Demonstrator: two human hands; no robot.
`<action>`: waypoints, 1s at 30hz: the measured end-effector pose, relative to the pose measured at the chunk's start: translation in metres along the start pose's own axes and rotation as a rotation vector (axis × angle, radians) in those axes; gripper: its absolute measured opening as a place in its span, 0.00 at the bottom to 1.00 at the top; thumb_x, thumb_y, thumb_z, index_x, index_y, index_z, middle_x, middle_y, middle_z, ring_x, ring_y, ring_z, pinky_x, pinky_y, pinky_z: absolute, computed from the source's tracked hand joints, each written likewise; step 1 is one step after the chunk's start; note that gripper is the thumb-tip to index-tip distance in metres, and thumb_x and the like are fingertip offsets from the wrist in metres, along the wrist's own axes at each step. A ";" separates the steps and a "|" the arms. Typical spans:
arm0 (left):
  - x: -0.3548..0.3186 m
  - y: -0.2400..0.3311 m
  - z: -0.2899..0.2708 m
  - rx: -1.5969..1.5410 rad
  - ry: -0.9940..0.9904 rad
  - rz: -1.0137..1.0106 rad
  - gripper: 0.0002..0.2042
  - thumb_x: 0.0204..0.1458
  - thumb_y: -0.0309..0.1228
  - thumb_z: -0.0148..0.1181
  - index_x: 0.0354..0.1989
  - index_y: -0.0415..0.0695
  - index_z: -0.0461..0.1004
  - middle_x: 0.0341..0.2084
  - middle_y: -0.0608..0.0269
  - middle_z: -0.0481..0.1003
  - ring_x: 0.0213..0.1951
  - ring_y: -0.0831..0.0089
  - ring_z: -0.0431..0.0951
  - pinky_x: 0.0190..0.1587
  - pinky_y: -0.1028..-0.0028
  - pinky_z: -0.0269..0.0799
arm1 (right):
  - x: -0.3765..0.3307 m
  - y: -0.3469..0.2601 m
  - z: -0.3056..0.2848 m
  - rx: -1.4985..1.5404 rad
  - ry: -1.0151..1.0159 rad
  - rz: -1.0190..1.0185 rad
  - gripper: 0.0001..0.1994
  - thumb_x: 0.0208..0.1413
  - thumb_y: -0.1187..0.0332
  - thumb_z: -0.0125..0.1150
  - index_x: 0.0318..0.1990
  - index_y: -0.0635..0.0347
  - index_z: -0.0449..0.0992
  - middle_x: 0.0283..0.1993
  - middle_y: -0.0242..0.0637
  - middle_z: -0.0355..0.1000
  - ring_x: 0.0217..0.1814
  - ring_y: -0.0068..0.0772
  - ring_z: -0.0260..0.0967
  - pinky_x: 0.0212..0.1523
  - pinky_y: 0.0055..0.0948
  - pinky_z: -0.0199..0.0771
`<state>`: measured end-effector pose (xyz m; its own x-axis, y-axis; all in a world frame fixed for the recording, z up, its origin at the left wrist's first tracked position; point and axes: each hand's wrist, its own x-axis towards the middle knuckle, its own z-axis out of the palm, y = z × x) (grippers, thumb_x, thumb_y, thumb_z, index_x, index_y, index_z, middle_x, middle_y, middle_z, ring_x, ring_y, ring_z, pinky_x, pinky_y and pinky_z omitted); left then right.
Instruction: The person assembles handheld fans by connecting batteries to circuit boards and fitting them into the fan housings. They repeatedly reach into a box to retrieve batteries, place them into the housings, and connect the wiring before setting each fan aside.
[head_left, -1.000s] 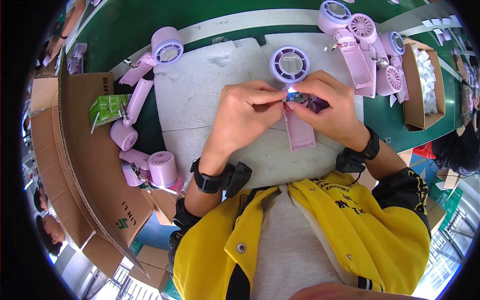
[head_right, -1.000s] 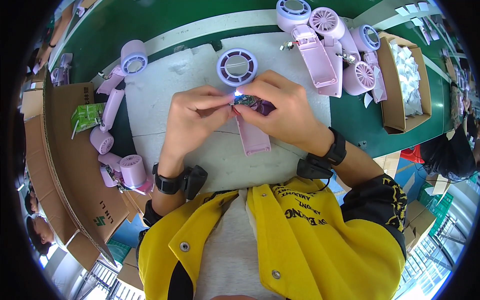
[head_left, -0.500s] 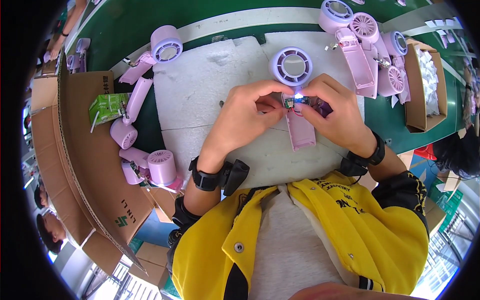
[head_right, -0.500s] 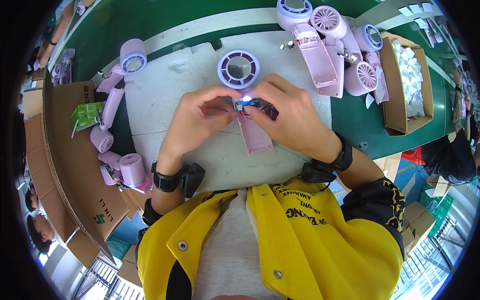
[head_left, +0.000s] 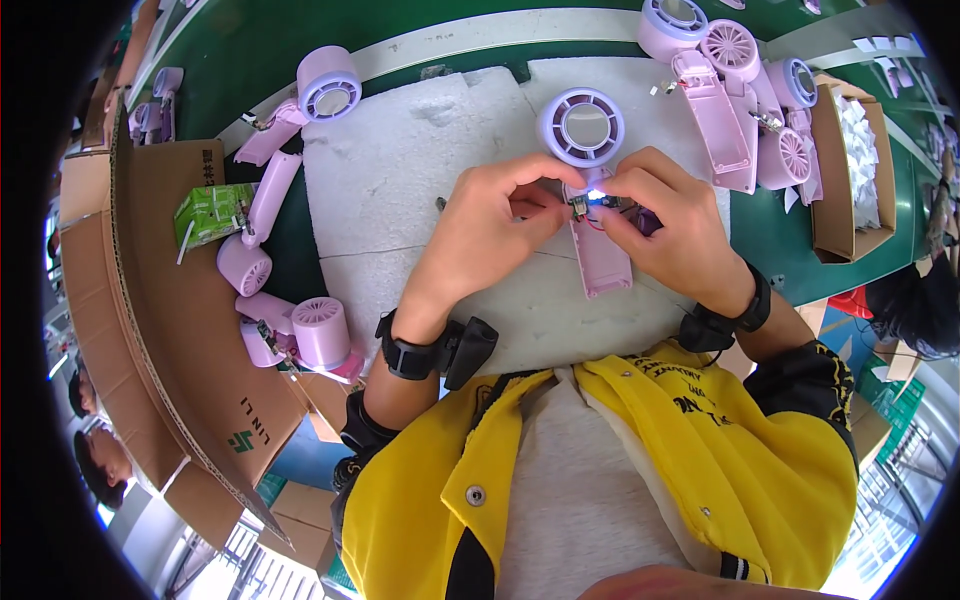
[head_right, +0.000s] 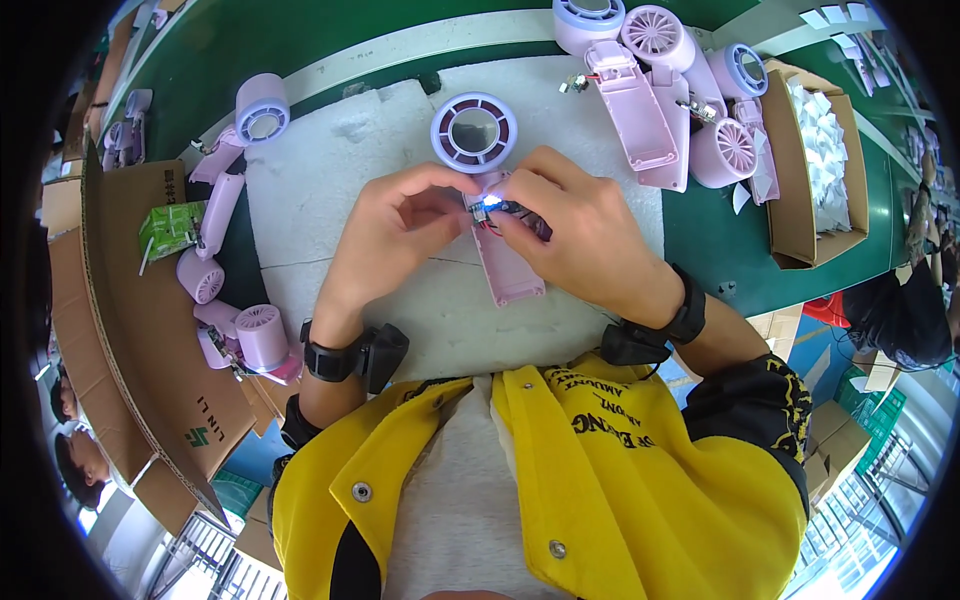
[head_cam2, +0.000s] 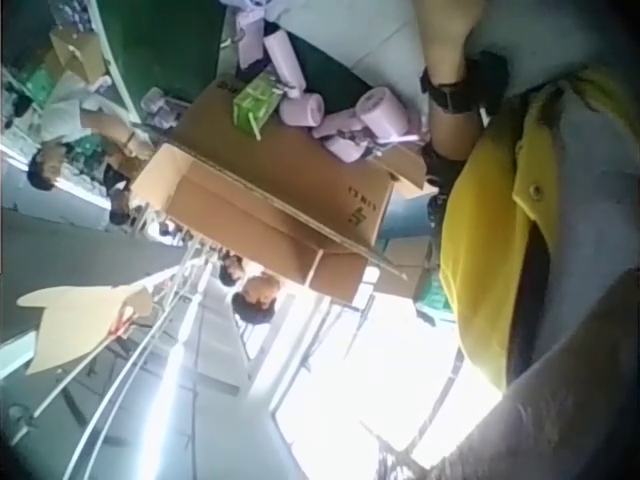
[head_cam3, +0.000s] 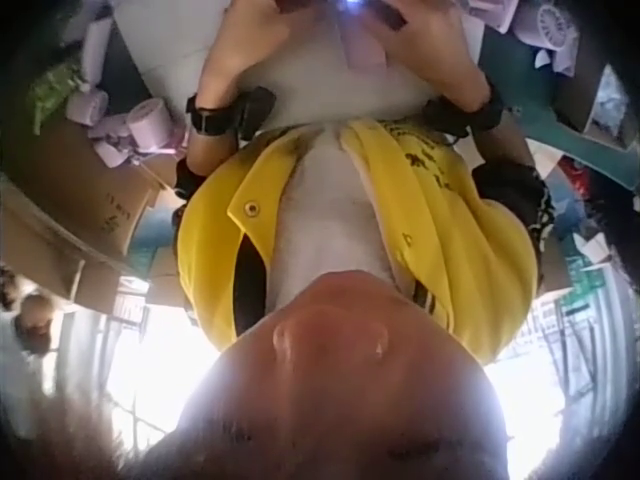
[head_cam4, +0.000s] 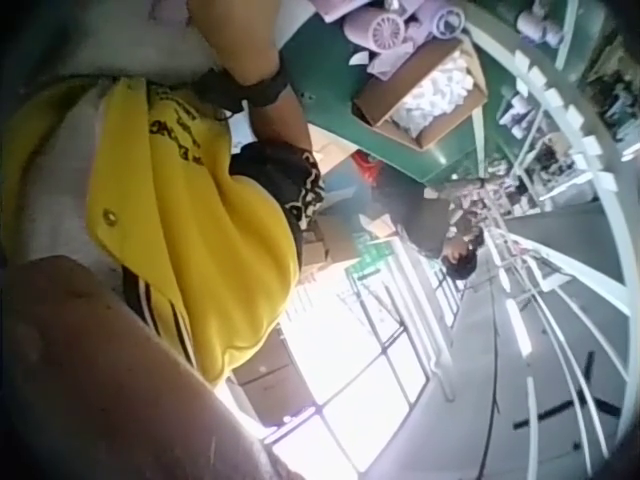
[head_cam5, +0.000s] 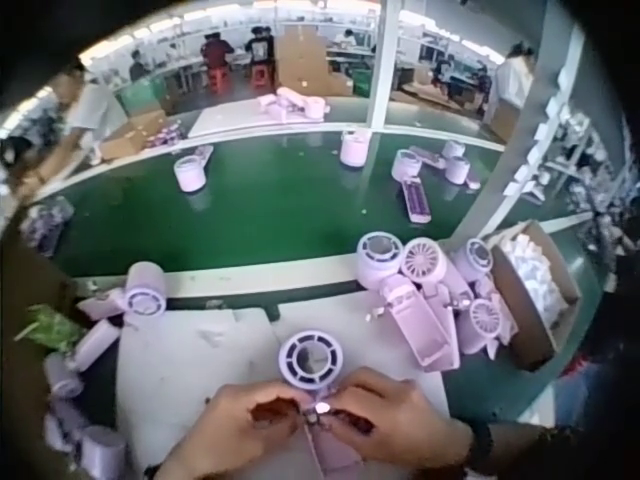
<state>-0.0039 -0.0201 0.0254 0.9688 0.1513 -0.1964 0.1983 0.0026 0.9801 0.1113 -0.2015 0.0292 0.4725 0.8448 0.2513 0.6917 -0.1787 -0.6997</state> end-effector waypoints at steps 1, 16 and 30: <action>0.000 -0.001 0.001 -0.008 0.006 0.016 0.13 0.49 0.13 0.57 0.43 0.37 0.77 0.31 0.60 0.80 0.34 0.77 0.81 0.40 0.77 0.78 | 0.000 0.000 0.000 -0.001 0.000 0.000 0.11 0.44 0.77 0.71 0.36 0.62 0.77 0.36 0.38 0.72 0.29 0.34 0.73 0.28 0.29 0.72; 0.002 0.001 0.008 0.338 0.078 0.241 0.12 0.49 0.17 0.60 0.40 0.44 0.83 0.34 0.57 0.80 0.30 0.66 0.80 0.34 0.73 0.74 | 0.007 0.000 -0.003 0.107 -0.109 0.163 0.13 0.48 0.75 0.69 0.40 0.62 0.71 0.33 0.38 0.69 0.26 0.30 0.68 0.27 0.27 0.70; 0.007 -0.005 0.014 0.274 0.198 0.262 0.10 0.48 0.21 0.64 0.40 0.46 0.83 0.31 0.56 0.79 0.27 0.64 0.79 0.31 0.71 0.73 | 0.010 0.000 -0.024 0.313 -0.461 0.316 0.31 0.43 0.77 0.69 0.57 0.57 0.61 0.43 0.35 0.63 0.39 0.26 0.64 0.41 0.27 0.73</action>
<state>0.0034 -0.0330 0.0184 0.9497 0.2990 0.0935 0.0073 -0.3194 0.9476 0.1295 -0.2051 0.0479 0.2958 0.9181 -0.2638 0.3324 -0.3578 -0.8726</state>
